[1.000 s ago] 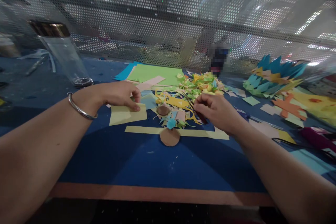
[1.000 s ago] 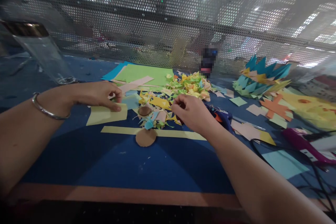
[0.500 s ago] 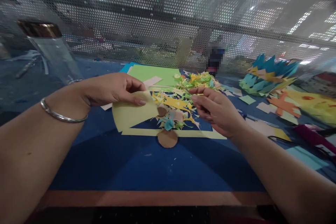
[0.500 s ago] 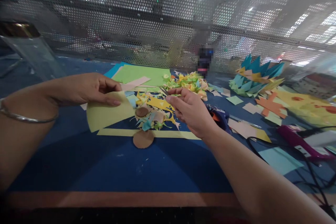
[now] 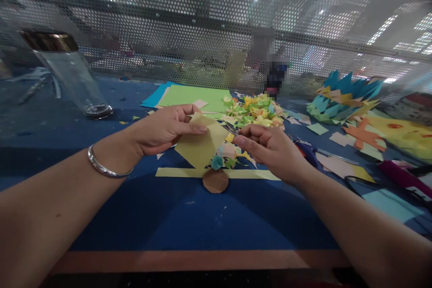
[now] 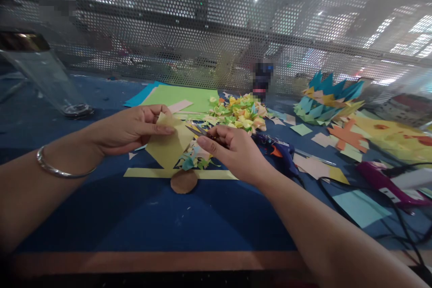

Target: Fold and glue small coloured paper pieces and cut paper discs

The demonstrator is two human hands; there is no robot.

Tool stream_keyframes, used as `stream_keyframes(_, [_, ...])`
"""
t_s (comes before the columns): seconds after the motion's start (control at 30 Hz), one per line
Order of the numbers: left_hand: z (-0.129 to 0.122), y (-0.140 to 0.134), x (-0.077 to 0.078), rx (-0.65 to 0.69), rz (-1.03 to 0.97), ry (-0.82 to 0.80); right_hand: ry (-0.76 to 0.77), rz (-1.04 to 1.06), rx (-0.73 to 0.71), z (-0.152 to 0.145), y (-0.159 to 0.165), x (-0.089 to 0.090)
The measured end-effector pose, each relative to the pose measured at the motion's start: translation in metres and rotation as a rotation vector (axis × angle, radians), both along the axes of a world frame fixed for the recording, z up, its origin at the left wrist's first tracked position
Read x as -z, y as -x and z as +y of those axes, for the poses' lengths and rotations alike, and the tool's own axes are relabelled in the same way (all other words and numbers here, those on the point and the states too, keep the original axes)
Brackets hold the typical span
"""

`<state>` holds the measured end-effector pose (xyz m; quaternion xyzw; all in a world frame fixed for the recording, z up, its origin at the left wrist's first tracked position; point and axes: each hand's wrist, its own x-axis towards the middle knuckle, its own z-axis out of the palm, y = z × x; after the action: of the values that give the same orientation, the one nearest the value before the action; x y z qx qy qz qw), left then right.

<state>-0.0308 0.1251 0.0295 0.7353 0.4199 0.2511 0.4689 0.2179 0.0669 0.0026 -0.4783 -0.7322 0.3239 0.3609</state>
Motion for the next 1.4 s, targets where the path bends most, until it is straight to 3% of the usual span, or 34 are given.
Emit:
stream_keyframes(0.23, [0.0005,-0.0013,0.0014,0.054,-0.003,0.014,0.008,-0.049,0.007,-0.0039,0.0000,-0.0011])
stream_keyframes(0.6, [-0.0011,-0.0037,0.0028,0.000,-0.088,0.078,0.000,-0.076,-0.006,-0.0038,-0.0009,-0.0013])
stream_keyframes(0.93, [-0.0039,-0.0050,0.0009,-0.046,0.068,-0.053,-0.016,-0.088,-0.015,-0.0056,-0.0005,-0.0027])
stream_keyframes(1.4, [-0.0035,-0.0056,0.0025,0.024,-0.349,0.357,-0.083,-0.129,-0.031,-0.0037,-0.0012,-0.0016])
